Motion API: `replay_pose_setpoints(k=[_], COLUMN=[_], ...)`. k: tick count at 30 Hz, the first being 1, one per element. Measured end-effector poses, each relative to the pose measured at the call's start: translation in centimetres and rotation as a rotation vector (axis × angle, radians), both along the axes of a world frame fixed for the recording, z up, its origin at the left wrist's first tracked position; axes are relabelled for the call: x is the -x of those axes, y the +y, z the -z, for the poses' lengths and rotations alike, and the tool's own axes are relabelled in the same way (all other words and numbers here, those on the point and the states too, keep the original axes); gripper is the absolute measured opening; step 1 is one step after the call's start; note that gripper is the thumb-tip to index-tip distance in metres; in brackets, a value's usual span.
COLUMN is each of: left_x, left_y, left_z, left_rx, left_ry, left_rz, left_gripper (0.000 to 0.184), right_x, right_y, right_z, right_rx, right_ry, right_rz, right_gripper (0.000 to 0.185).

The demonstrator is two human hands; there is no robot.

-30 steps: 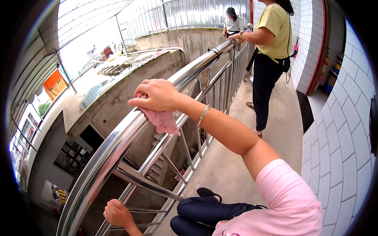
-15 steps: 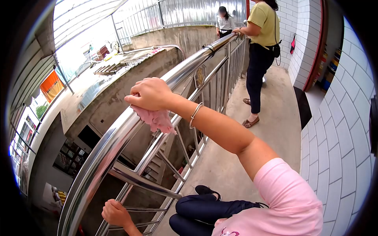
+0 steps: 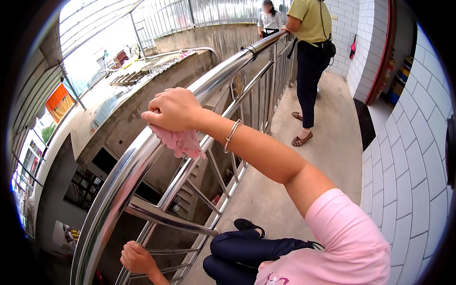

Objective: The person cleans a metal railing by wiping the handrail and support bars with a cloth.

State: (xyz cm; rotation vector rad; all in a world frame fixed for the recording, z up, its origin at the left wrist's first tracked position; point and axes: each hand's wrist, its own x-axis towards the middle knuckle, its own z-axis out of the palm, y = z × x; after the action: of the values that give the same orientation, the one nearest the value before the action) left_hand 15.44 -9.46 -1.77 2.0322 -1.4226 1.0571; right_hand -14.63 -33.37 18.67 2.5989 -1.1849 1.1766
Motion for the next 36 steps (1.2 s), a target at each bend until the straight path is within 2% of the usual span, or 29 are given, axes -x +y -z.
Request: replay_pose_setpoints(k=[20,36], left_x=[0.1,0.0], left_y=[-0.27,-0.12], left_z=[-0.2,0.1], left_rx=[0.06,0.015], left_ry=[-0.056,0.008], left_rz=[0.028,-0.031], left_gripper=[0.035,0.038], right_x=[0.04,-0.17], right_y=[0.08,-0.42], right_z=[-0.14,0.34], right_rx=[-0.054,0.006], right_ry=[-0.012,-0.022], right_rz=[0.008,0.008], right_gripper=[0.04,0.04])
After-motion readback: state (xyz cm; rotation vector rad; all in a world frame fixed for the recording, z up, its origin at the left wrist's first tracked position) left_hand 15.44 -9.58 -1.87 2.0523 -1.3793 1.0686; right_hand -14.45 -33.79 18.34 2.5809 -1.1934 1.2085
